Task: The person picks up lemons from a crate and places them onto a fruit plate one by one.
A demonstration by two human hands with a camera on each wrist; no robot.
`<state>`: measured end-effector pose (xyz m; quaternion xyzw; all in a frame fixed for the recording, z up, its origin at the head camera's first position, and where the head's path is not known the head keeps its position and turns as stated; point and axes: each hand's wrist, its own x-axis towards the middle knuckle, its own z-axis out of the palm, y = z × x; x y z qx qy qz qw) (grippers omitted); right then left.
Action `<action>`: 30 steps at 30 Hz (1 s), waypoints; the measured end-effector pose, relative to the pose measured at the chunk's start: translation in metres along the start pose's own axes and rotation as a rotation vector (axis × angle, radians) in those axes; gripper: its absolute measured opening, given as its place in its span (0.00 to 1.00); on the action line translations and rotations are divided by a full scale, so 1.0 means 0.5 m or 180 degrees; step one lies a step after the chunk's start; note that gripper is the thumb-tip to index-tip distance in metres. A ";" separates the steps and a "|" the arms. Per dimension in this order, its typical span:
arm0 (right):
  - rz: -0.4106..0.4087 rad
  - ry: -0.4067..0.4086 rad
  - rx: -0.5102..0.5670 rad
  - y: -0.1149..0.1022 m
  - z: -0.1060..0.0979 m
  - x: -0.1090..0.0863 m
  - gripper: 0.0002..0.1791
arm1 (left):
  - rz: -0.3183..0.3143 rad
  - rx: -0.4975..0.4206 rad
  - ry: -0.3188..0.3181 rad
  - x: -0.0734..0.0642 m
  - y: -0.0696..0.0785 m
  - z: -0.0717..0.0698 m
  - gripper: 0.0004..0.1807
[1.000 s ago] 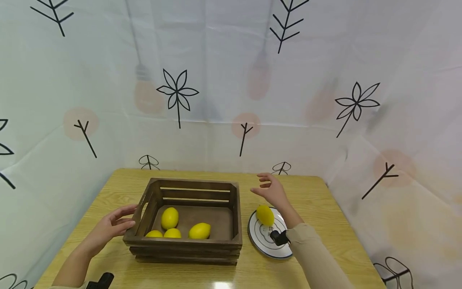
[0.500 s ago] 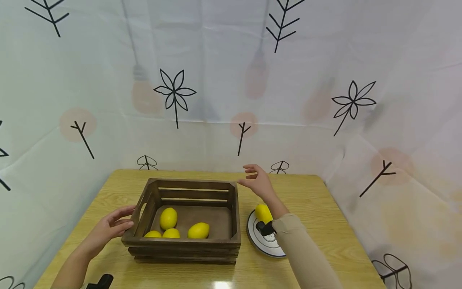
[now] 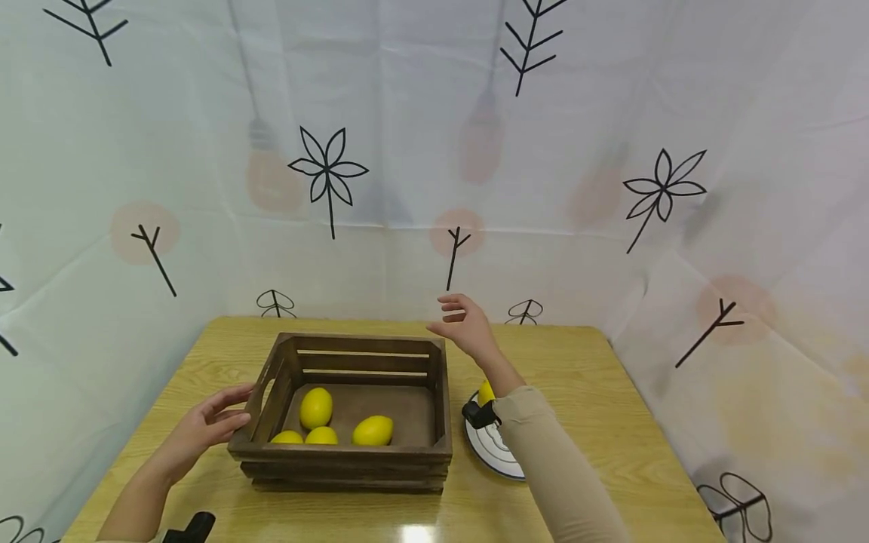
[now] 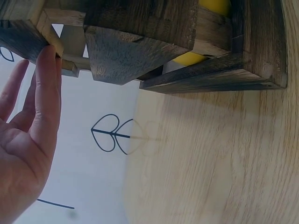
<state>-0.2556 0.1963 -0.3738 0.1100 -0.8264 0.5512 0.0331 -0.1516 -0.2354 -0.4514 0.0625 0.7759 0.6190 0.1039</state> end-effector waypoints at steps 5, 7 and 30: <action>-0.0041 -0.0035 0.0048 -0.016 0.019 0.013 0.28 | 0.0053 -0.0006 0.0021 -0.001 -0.004 0.002 0.31; -0.0074 -0.0063 0.0049 -0.022 0.026 0.018 0.28 | 0.0055 0.0000 0.0029 -0.002 -0.005 0.002 0.31; -0.0207 -0.0681 0.0503 -0.054 0.121 0.058 0.27 | 0.0000 -0.0012 0.0085 0.002 -0.002 0.003 0.32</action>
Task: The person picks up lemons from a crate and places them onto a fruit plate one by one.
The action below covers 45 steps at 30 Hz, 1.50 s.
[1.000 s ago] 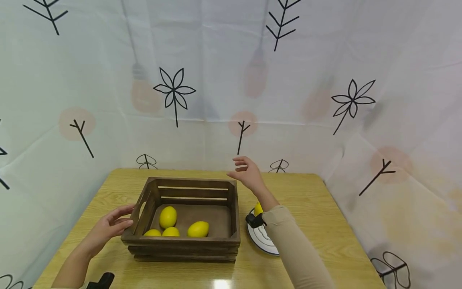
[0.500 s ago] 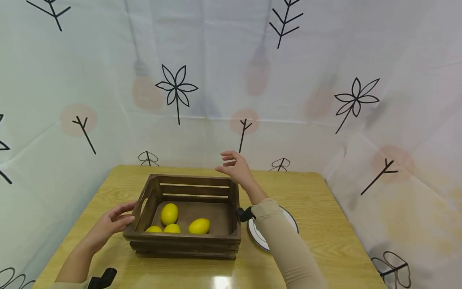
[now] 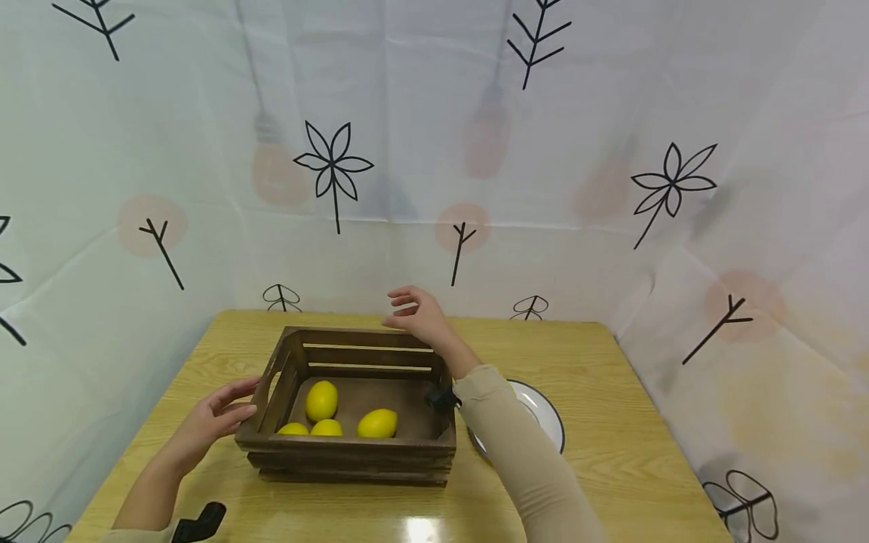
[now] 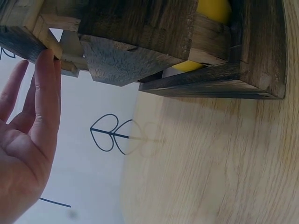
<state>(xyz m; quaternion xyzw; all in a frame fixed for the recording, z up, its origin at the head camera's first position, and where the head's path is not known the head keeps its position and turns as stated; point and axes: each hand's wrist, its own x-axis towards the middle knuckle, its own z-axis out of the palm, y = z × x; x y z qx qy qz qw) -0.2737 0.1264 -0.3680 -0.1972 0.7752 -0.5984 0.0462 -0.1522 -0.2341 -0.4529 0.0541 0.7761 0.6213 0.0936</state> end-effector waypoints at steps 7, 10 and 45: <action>0.0031 -0.0392 0.0090 0.029 0.018 0.015 0.27 | 0.0013 -0.0008 0.0001 -0.002 -0.002 0.000 0.31; 0.0000 -0.0653 0.0133 0.034 0.020 0.019 0.26 | 0.0013 -0.0016 0.0006 -0.001 -0.002 0.000 0.31; 0.0158 -0.2667 -0.0794 0.091 0.092 0.040 0.21 | 0.0010 0.0000 0.0007 -0.002 -0.001 0.000 0.31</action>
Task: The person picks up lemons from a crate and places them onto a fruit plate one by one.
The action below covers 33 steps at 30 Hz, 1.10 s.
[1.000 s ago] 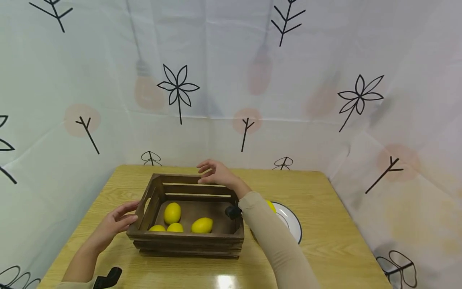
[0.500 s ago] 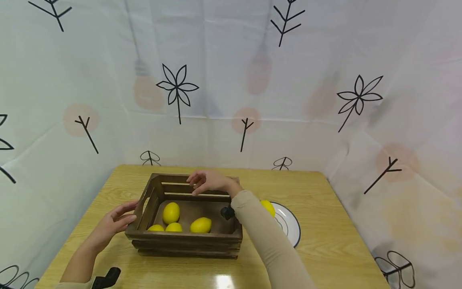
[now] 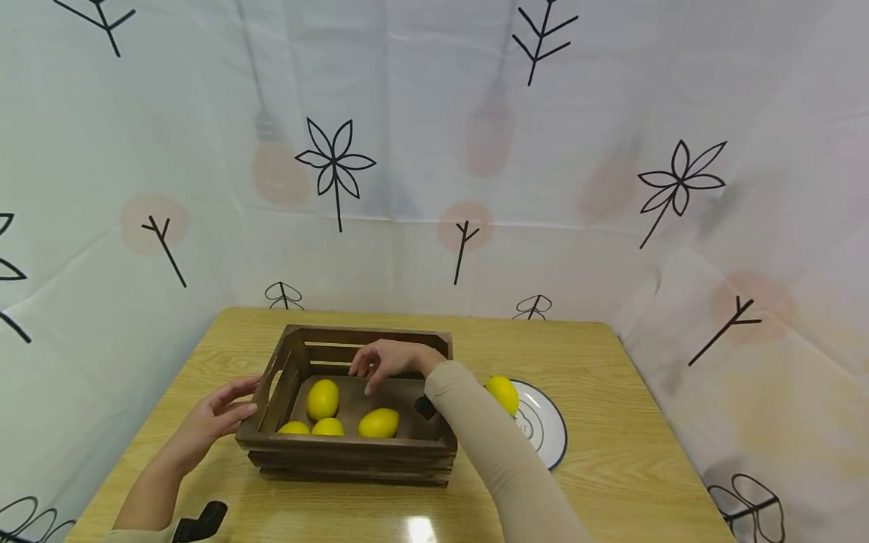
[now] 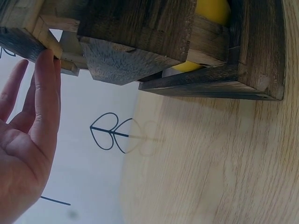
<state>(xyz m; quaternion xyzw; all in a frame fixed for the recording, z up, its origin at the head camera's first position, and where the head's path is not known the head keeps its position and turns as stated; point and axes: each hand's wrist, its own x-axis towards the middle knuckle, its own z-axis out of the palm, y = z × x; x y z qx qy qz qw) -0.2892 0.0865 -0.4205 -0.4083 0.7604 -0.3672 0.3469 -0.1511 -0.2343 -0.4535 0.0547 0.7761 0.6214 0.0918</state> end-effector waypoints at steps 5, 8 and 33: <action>0.0104 -0.0266 -0.0255 0.008 0.016 0.012 0.21 | 0.0004 -0.0002 0.0013 0.000 0.001 0.000 0.31; 0.0232 -0.0380 -0.0369 0.014 0.024 0.021 0.21 | -0.0005 -0.0015 0.0021 0.000 0.001 -0.002 0.31; 0.1414 -0.0966 -0.0684 0.028 0.070 0.037 0.24 | 0.0041 0.0001 -0.0013 0.005 -0.003 -0.007 0.31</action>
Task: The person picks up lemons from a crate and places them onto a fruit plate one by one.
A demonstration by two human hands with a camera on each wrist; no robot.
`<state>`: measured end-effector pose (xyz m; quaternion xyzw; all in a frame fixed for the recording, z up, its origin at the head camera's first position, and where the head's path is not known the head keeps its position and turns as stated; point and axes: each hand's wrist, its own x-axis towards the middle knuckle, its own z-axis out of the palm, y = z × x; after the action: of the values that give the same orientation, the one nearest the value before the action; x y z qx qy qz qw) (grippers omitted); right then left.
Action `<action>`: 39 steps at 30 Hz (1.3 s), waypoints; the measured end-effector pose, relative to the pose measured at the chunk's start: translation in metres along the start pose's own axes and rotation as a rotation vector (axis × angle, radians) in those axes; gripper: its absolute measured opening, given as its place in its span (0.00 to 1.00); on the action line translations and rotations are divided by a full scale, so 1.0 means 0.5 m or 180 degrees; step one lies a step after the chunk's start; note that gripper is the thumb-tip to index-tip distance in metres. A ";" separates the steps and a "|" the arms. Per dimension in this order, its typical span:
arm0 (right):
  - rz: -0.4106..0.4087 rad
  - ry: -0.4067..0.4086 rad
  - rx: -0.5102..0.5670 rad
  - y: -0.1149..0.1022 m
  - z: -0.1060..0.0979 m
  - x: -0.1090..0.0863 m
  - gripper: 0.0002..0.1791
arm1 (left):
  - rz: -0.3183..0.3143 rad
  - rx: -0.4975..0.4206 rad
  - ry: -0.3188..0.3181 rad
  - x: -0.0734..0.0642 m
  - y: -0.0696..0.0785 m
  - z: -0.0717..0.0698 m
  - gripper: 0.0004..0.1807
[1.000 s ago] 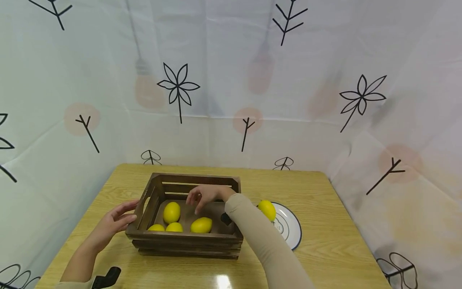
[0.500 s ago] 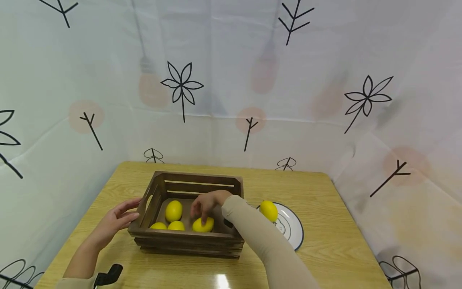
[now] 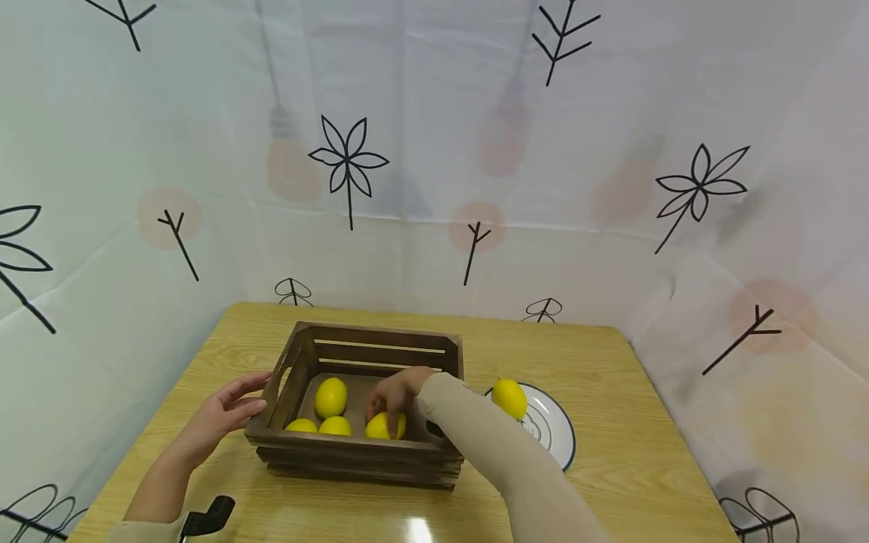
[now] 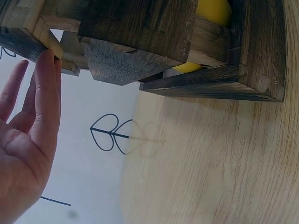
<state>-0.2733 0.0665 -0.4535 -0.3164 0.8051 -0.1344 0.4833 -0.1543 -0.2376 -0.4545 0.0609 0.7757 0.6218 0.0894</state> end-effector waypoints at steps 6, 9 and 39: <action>-0.0062 0.0336 0.0057 -0.005 -0.004 -0.009 0.24 | 0.0007 0.0005 0.0022 -0.001 0.004 0.001 0.31; -0.0210 0.0506 0.0167 -0.010 -0.009 -0.014 0.23 | -0.0004 0.0002 0.0021 -0.002 0.004 0.001 0.31; -0.1226 0.2129 0.2672 -0.061 -0.045 -0.130 0.28 | -0.0107 -0.0003 0.0022 -0.003 0.008 0.007 0.31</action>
<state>-0.2595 0.0829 -0.3811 -0.1785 0.7197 -0.6213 0.2532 -0.1519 -0.2337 -0.4512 0.0456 0.7766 0.6208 0.0971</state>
